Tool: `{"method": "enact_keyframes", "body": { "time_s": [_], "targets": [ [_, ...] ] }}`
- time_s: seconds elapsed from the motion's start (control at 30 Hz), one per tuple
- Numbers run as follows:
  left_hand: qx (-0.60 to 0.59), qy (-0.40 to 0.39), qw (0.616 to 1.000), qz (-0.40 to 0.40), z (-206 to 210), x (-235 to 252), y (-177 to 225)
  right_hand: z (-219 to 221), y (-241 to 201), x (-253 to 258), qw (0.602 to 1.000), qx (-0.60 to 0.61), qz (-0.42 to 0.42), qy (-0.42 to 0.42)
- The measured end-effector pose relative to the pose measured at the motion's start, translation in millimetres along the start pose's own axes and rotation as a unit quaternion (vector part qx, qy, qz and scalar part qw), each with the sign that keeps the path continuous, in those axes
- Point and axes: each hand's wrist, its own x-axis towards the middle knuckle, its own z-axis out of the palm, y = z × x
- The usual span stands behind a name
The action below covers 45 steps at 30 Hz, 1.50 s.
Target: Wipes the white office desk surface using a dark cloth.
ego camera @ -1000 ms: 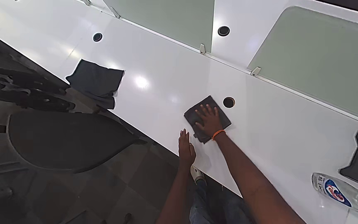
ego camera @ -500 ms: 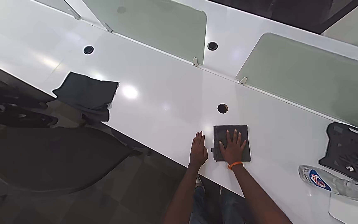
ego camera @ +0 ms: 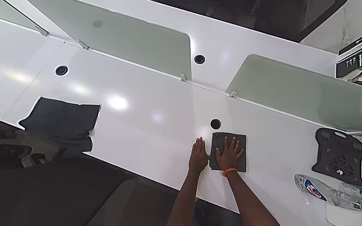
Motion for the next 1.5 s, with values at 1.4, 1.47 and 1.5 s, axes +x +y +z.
{"method": "enact_keyframes", "body": {
  "time_s": [1.4, 1.47, 1.5],
  "targets": [
    [-0.032, -0.008, 0.999, -0.012, -4, 2, -3, -26, -145, 299, 0.972, 0.084, -0.22, 0.013],
    [-0.038, 0.0, 0.999, -0.012, -4, 2, -3, -26, -145, 289, 0.962, 0.103, -0.254, 0.009],
    [-0.042, 0.006, 0.999, -0.012, -5, 2, -3, -24, -146, 280, 0.953, 0.114, -0.281, 0.01]
  ]
}}
